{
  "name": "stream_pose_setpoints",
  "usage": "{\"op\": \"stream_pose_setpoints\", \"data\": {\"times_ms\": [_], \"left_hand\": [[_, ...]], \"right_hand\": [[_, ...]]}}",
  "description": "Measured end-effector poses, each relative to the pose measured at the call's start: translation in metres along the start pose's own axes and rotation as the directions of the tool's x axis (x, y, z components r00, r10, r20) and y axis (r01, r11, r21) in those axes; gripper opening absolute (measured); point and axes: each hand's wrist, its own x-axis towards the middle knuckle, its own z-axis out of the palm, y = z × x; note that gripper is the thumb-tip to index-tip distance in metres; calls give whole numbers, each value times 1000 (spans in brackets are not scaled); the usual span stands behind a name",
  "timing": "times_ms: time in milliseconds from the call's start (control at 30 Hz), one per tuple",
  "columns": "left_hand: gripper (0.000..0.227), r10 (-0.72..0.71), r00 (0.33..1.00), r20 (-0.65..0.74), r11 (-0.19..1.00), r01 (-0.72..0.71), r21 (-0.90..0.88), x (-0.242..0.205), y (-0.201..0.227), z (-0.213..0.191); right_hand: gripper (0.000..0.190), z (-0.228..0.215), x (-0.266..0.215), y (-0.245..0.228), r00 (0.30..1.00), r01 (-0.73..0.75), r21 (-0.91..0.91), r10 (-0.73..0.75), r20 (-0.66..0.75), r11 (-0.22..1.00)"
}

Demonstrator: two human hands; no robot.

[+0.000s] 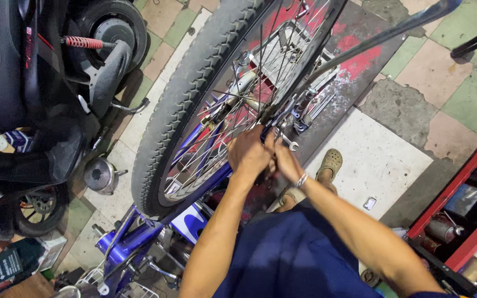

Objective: The person uses a wrench to loosen and remove the rear wheel axle nut from a blue bicycle. They then remove the wheel and chain, placing the chain in a metal tray. Finally, they retrieve small parts from a blue parts organizer.

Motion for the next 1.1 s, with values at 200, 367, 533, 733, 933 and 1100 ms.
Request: {"op": "stream_pose_setpoints", "data": {"times_ms": [200, 367, 533, 733, 933, 1100], "left_hand": [[43, -110, 990, 87, 994, 109, 9, 2, 5, -5], [44, -85, 993, 79, 996, 81, 43, 2, 5, -6], [43, -39, 998, 39, 999, 38, 27, 3, 4, -9], [36, -38, 998, 49, 999, 36, 35, 3, -2, 0], [31, 20, 998, -60, 998, -24, -58, 2, -17, 17], [30, -31, 999, -30, 999, 29, -39, 3, -17, 14]], "right_hand": [[68, 40, -62, -43, 939, -294, 520, 140, 315, 802], [67, 49, -54, -33, 976, -101, 506, -13, 217, 856], [72, 47, -67, -35, 941, -289, 573, 118, 318, 767], [68, -12, -44, -24, 976, 203, -139, -212, -50, 969], [55, -84, -31, -81, 774, 190, -924, -629, -66, 331], [52, -83, -36, -138, 769, 158, -983, -636, 61, 97]]}}
